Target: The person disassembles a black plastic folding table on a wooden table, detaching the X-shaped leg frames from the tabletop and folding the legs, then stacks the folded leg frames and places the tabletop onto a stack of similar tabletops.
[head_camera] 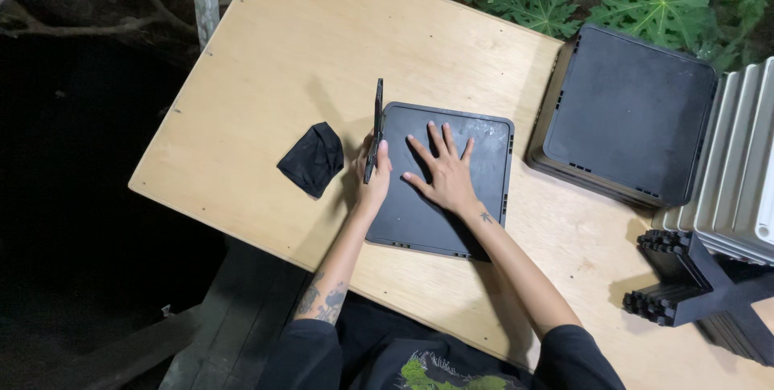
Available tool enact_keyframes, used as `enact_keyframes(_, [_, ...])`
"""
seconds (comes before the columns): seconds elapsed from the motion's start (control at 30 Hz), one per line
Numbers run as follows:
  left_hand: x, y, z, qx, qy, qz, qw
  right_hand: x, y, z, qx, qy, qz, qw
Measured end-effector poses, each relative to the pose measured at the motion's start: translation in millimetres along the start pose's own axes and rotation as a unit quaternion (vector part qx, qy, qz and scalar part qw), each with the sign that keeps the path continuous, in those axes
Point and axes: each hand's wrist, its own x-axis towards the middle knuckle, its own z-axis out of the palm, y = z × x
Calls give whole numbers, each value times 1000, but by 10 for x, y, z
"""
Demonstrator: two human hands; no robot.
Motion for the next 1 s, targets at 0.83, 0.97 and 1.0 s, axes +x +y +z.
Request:
enact_keyframes(0.83, [109, -90, 38, -5, 75, 156, 985, 51, -543, 133, 40, -50, 13, 998])
enact_keyframes(0.97, [130, -82, 59, -10, 78, 166, 983, 37, -523, 175, 33, -48, 8, 998])
enact_keyframes(1.0, [129, -88, 59, 7, 75, 161, 984, 23, -525, 187, 31, -41, 0, 999])
